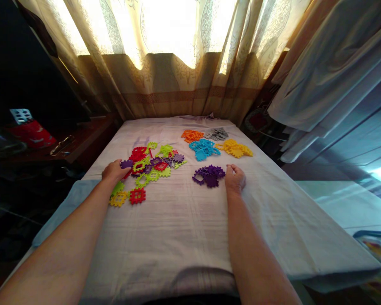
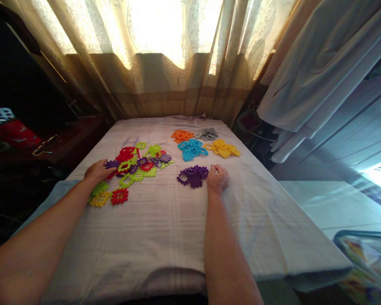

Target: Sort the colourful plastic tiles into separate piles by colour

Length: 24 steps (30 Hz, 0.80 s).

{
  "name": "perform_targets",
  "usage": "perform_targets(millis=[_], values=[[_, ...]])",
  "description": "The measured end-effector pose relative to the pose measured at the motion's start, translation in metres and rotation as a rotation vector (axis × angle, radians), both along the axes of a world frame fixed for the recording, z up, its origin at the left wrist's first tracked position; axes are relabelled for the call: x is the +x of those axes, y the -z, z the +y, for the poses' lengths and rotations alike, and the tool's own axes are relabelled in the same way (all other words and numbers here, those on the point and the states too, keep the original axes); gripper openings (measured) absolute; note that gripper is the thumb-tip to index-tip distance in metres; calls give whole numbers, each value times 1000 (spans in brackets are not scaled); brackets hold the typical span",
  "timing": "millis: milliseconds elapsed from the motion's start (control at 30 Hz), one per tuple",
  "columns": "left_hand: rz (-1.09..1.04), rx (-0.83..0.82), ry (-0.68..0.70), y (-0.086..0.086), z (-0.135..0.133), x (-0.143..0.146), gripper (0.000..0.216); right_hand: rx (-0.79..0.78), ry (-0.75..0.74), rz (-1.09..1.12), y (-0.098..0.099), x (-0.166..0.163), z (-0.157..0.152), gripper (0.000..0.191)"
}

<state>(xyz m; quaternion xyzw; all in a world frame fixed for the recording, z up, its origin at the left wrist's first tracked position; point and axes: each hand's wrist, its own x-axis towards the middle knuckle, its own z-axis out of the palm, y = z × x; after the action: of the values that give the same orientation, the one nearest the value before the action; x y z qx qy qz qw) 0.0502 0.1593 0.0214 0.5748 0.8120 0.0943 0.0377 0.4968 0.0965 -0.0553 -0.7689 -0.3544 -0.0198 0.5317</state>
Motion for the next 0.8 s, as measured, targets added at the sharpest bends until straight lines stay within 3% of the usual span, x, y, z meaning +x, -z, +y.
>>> perform_targets(millis=[233,400,500,633,800], values=[[-292,316,-93,-22,-3,1,43,20,1,-24,1,-1,1,30],[-405,483,83,-38,-13,50,36,10,7,-30,-1,-3,0,29],[-445,465,282,-30,-25,98,33,11,-7,-26,-4,-5,-2,29],[-434,497,497,-7,-40,160,25,-3,-43,-3,-9,-6,-6,29],[-483,549,605,18,-46,208,20,-29,-24,23,-13,-9,-6,29]])
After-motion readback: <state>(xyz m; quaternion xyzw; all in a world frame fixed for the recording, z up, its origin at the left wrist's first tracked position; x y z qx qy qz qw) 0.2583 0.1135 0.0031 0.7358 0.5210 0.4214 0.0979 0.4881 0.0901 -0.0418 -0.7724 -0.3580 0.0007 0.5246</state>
